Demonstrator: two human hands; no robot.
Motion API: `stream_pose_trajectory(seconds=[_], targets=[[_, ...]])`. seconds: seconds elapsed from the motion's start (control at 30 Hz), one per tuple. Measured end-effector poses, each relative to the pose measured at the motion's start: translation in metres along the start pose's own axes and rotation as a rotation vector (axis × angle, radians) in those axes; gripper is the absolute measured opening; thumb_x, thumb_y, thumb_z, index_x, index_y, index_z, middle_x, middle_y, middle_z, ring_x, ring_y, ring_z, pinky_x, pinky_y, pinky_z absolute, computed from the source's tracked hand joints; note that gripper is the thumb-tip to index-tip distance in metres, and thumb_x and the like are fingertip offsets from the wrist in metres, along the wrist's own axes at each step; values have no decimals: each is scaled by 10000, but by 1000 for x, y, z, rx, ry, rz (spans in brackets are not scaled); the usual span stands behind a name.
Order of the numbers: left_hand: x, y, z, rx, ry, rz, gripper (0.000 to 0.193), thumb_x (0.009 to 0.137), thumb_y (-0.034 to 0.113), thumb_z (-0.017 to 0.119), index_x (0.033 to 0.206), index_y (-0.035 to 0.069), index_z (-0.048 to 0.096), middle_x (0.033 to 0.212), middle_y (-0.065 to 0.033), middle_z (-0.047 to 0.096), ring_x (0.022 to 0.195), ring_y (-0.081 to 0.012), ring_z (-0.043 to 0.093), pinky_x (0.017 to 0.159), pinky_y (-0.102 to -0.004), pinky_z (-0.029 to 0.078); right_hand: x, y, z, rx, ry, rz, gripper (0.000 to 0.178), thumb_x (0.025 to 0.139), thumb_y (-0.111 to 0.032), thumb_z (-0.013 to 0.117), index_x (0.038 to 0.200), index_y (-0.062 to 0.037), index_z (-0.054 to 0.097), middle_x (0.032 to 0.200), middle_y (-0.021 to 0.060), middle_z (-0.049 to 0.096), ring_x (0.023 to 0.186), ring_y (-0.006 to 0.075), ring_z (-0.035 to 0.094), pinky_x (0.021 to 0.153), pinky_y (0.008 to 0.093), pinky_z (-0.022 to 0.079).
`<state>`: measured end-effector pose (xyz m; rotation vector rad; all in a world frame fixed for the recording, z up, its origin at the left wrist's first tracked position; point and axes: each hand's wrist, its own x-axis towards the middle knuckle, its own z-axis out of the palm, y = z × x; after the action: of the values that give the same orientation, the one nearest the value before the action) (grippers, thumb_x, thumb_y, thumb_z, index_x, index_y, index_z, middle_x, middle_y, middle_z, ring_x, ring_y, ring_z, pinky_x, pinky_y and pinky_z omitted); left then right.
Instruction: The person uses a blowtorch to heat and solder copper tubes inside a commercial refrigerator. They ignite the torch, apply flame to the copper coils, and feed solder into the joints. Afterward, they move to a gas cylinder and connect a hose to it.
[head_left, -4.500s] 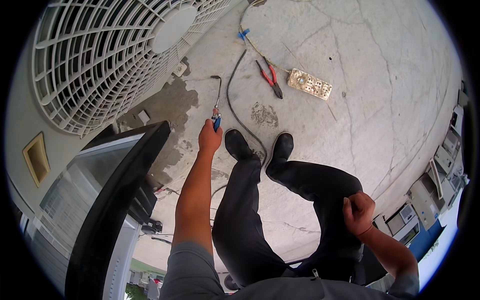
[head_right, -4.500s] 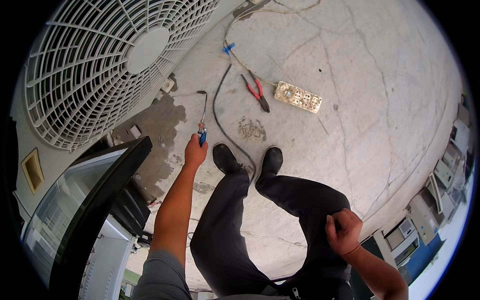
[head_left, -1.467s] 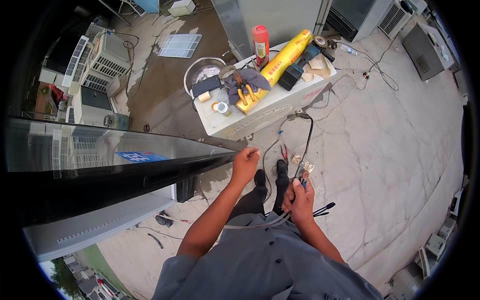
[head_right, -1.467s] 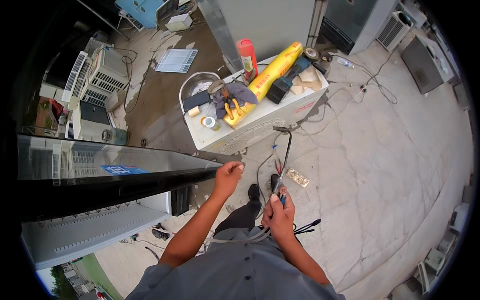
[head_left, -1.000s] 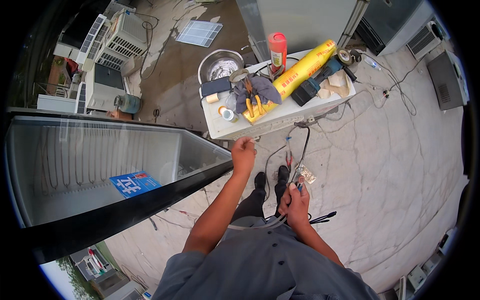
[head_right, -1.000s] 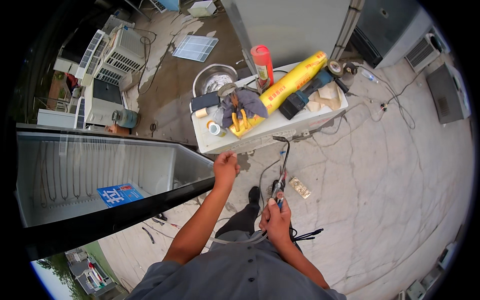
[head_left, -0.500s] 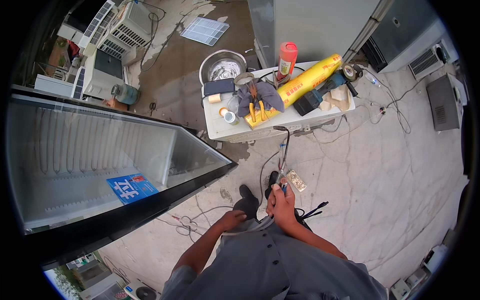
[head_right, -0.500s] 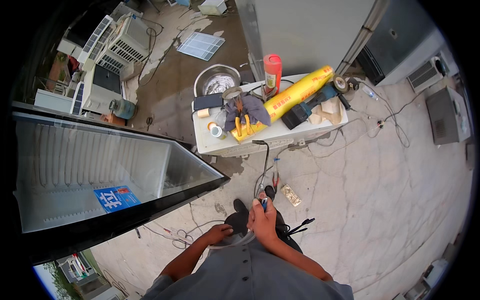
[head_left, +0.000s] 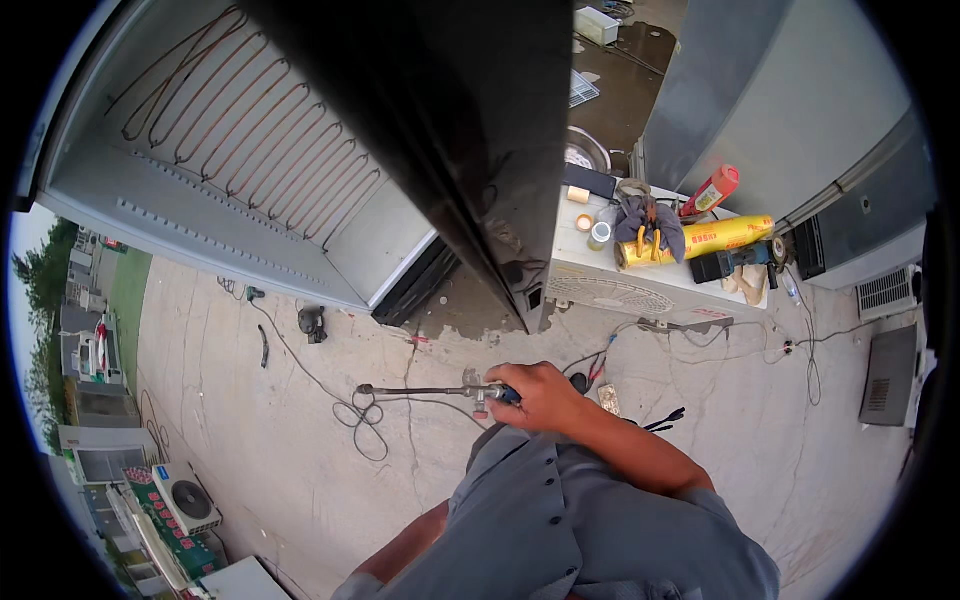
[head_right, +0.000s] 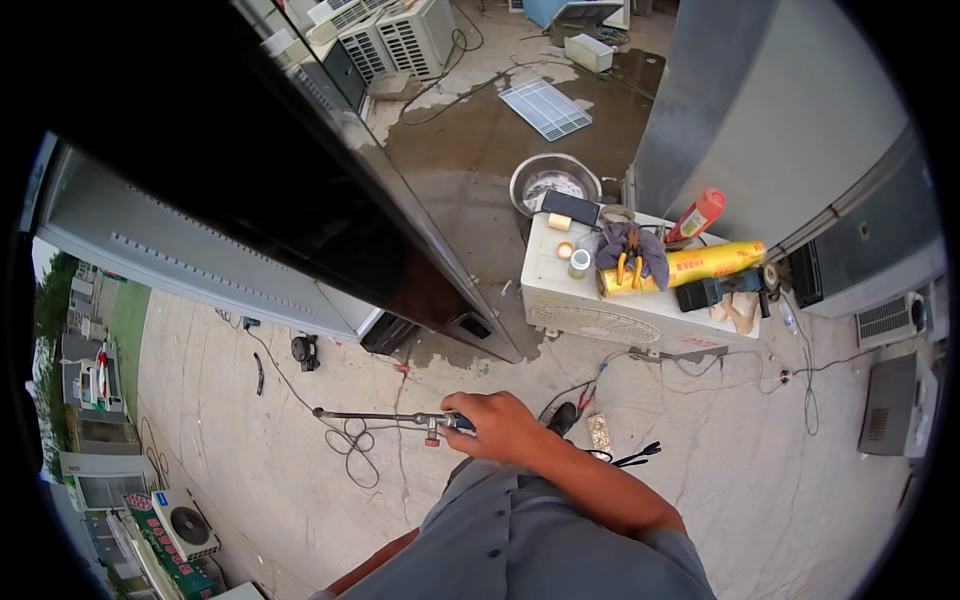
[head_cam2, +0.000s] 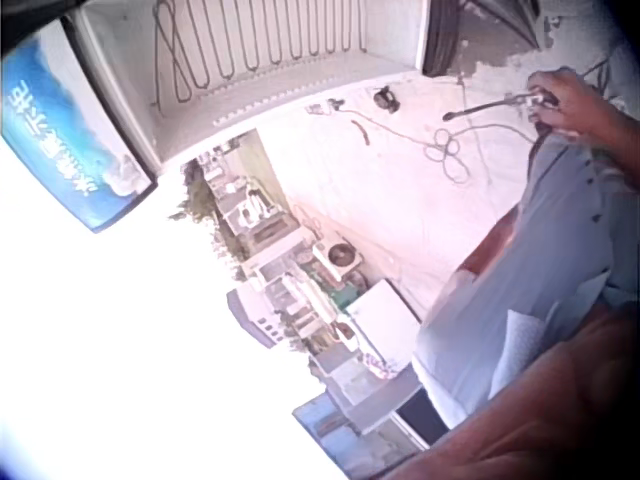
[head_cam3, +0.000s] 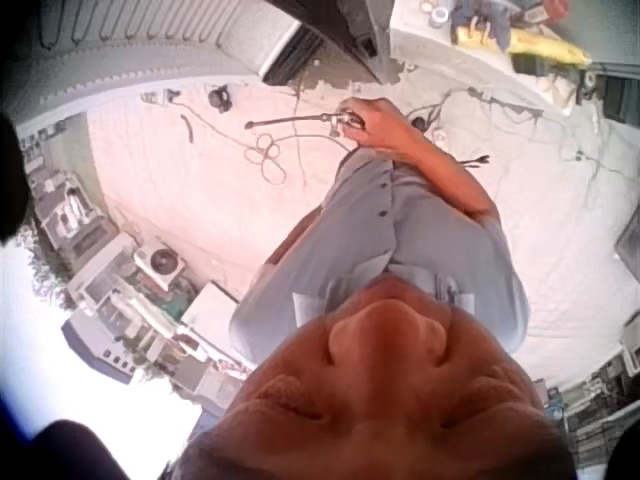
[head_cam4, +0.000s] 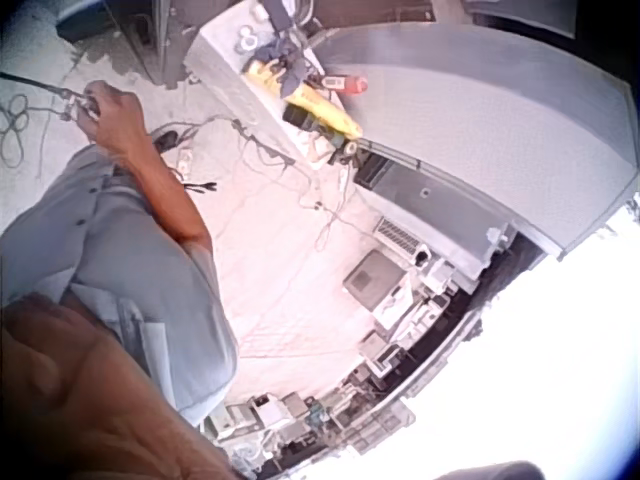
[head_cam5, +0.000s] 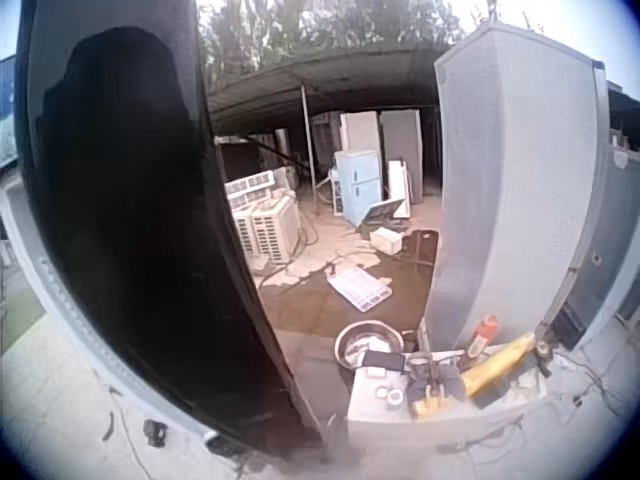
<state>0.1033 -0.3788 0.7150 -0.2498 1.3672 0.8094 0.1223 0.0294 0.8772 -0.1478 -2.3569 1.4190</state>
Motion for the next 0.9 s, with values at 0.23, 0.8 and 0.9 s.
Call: stream_pose_trajectory(seconds=[0.23, 0.8, 0.9], targets=[[31, 18, 1, 471, 187, 609, 282, 930, 189, 674, 1099, -32, 720, 980, -155, 770, 908, -228, 691, 817, -381, 528, 70, -32, 17, -35, 158, 176, 354, 892, -125, 705, 1223, -27, 629, 706, 127, 689, 625, 240, 700, 605, 358, 534], [69, 15, -17, 659, 516, 470, 279, 879, 208, 735, 1123, 75, 745, 1062, -209, 748, 866, -371, 718, 753, -505, 547, 76, -8, 34, 71, 423, 203, 223, 987, -188, 651, 1052, 24, 622, 788, 14, 589, 710, 76, 504, 655, 266, 441], [192, -22, -32, -143, 247, 481, 211, 971, 133, 581, 1067, 11, 725, 1094, -219, 739, 1055, -345, 706, 910, -430, 534, 76, -15, 29, 55, 449, 204, 231, 987, -194, 654, 1044, 28, 624, 784, 14, 589, 710, 75, 505, 656, 266, 442]])
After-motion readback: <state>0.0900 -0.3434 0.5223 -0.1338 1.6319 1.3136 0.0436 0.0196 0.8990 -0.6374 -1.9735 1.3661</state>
